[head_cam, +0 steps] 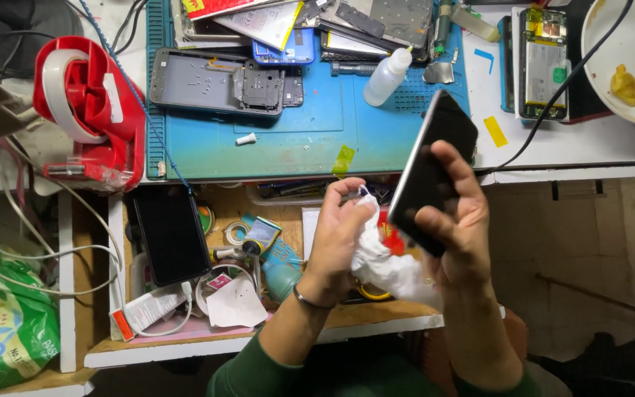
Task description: The person cleans a smartphone with a white tissue, wiping the screen and edges. They then use a yellow tube to apply adhesive to the phone's frame.
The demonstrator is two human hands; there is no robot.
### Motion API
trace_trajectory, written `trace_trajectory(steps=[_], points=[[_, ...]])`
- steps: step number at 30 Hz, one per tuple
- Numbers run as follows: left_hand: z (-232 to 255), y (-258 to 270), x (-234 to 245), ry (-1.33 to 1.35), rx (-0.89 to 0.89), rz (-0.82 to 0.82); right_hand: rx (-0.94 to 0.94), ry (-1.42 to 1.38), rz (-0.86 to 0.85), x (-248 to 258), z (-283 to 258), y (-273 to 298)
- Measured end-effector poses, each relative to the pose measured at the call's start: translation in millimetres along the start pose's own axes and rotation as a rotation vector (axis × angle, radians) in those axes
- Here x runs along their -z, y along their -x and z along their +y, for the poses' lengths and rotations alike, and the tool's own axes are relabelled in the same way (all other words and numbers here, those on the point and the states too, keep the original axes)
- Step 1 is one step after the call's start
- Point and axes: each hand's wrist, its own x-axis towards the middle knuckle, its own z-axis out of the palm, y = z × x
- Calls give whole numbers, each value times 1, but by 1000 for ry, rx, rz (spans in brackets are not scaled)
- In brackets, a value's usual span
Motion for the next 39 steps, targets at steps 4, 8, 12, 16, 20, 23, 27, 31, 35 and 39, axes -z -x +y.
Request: trace_trajectory(steps=[4, 8, 12, 16, 20, 23, 27, 31, 35, 39], points=[[-40, -26, 18, 141, 174, 5, -81, 288, -160, 19, 3, 23], [-35, -27, 9, 218, 221, -46, -133, 515, -441, 9, -9, 37], [-34, -19, 10, 338, 283, -94, -129, 546, -541, 6, -10, 42], [-37, -8, 9, 427, 317, -122, -134, 533, -596, 7, -19, 36], [-38, 0, 7, 565, 361, -164, -184, 523, -630, 7, -19, 32], [-41, 5, 3, 659, 391, -193, -136, 539, -575, 15, -12, 30], [-40, 9, 2, 801, 430, -244, -132, 532, -536, 25, -4, 30], [-18, 9, -14, 494, 250, -258, -149, 530, -486, 26, 0, 31], [0, 4, -21, 314, 130, -278, -262, 345, -297, 29, -3, 20], [-8, -6, -3, 226, 165, -202, -159, 46, -150, 10, -15, -3]])
